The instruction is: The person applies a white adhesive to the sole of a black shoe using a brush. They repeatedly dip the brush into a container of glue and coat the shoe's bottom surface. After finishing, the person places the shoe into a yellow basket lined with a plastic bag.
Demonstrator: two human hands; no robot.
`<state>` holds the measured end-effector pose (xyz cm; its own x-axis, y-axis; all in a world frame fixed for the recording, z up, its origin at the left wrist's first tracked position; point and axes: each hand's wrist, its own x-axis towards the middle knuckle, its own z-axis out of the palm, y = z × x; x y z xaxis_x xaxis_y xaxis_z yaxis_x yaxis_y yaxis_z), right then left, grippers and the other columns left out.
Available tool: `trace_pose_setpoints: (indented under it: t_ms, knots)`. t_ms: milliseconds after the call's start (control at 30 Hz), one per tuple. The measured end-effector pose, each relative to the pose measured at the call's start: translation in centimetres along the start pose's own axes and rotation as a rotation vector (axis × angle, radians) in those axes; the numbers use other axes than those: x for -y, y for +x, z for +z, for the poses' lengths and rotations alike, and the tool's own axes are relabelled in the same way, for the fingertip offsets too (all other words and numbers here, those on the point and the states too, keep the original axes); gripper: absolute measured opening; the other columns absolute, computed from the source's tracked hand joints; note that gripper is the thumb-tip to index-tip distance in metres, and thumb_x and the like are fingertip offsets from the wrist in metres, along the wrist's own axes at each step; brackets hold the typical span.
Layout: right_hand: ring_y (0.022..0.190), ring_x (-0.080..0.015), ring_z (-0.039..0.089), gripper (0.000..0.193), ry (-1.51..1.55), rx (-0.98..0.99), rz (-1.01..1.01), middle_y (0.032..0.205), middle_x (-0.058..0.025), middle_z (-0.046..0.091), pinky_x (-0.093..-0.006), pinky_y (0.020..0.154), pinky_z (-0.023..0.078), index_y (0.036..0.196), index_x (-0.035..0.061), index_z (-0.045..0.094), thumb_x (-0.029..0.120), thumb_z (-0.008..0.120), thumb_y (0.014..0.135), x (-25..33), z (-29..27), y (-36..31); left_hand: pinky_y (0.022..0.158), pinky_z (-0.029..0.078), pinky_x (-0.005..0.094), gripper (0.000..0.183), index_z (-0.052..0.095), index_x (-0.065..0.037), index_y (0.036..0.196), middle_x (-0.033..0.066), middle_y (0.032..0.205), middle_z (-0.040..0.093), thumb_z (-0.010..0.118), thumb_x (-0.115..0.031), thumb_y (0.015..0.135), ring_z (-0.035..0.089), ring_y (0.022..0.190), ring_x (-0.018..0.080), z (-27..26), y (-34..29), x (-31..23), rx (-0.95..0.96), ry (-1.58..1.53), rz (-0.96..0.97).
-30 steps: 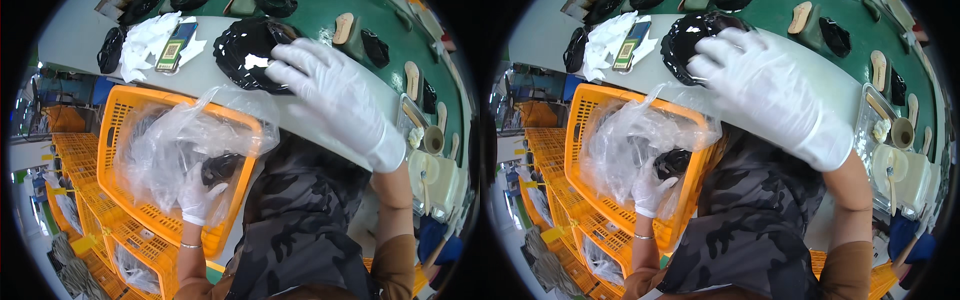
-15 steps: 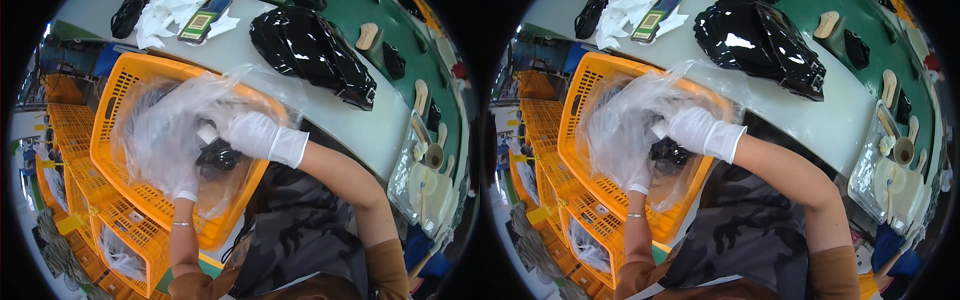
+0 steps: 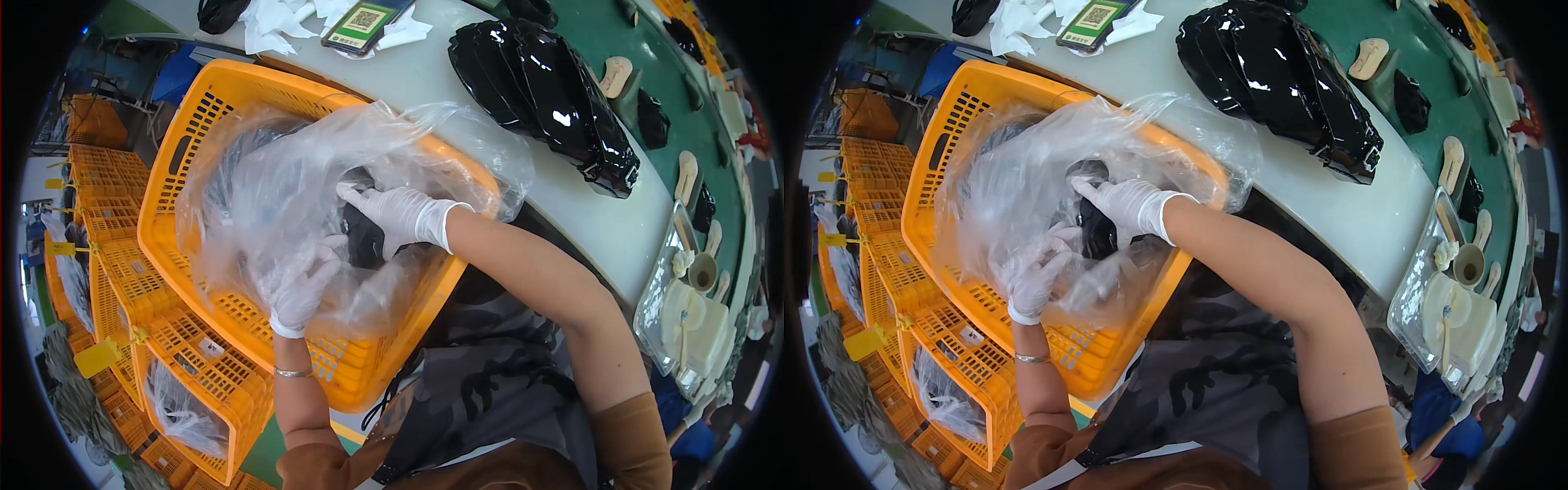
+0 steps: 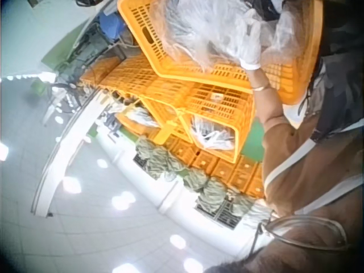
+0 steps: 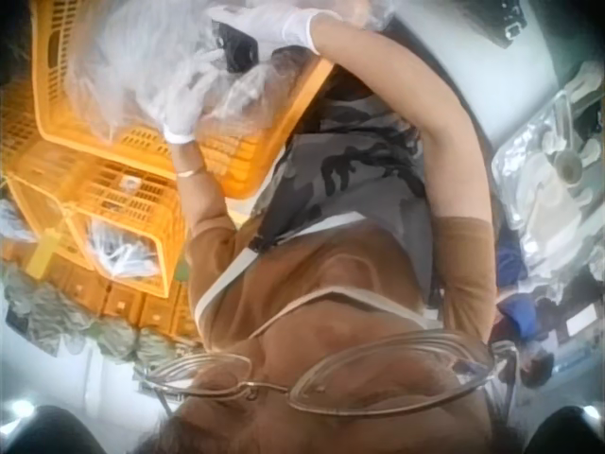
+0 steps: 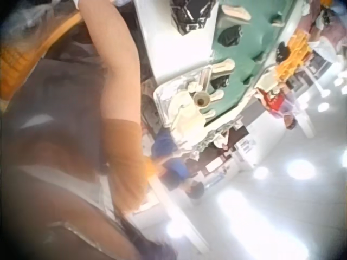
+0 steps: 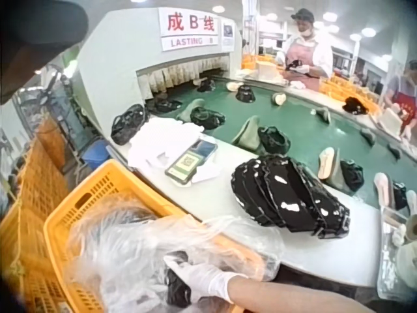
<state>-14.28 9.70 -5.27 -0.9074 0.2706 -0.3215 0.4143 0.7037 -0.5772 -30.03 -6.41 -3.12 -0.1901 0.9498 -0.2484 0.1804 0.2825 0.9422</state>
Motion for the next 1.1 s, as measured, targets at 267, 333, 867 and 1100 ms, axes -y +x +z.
trace_pose_setpoints:
  t_ms: [267, 333, 867, 1100]
  knots:
    - [0.087, -0.0362, 0.058, 0.051, 0.254, -0.314, -0.115, 0.096, -0.0176, 0.055, -0.0429, 0.077, 0.047, 0.11, 0.01, 0.047, 0.012, 0.072, 0.066, 1.1, -1.2, -3.9, 0.095, 0.037, 0.0325, 0.014, 0.061, 0.0, 0.091, 0.0105, 0.106, 0.061, 0.052, -0.006, 0.082, 0.048, 0.114, 0.0209, -1.5, -1.0, -1.3, -0.14, -0.22, -0.081]
    - [0.089, -0.0351, 0.057, 0.05, 0.23, -0.426, -0.08, 0.1, -0.0168, 0.053, -0.0406, 0.077, 0.047, 0.109, 0.0108, 0.048, 0.009, 0.071, 0.065, 2.1, -1.9, -6.8, 0.089, 0.04, 0.0293, 0.02, 0.06, 0.0, 0.101, 0.009, 0.104, 0.061, 0.052, -0.005, 0.083, 0.05, 0.105, 0.017, -1.2, -1.2, -0.5, -0.258, -0.084, 0.009]
    - [0.101, -0.0178, 0.055, 0.047, 0.911, -2.127, 0.042, 0.115, -0.0078, 0.054, -0.0316, 0.087, 0.049, 0.129, 0.0072, 0.042, 0.0, 0.054, 0.083, 1.7, -5.7, -32.0, 0.065, 0.047, 0.0282, 0.011, 0.058, -0.001, 0.092, 0.0041, 0.085, 0.06, 0.056, -0.011, 0.086, 0.056, 0.071, 0.0133, 7.7, -1.9, 1.3, 0.194, 0.033, 0.124]
    - [0.097, -0.0152, 0.054, 0.034, 0.498, -2.375, 0.359, 0.112, -0.0053, 0.054, -0.029, 0.083, 0.047, 0.114, 0.0058, 0.051, -0.007, 0.054, 0.083, -0.5, -7.0, -32.6, 0.065, 0.049, 0.0309, 0.013, 0.06, -0.002, 0.094, 0.0061, 0.085, 0.062, 0.057, -0.011, 0.085, 0.058, 0.071, 0.0161, 10.8, 0.2, 3.7, 0.397, 0.599, 0.214]
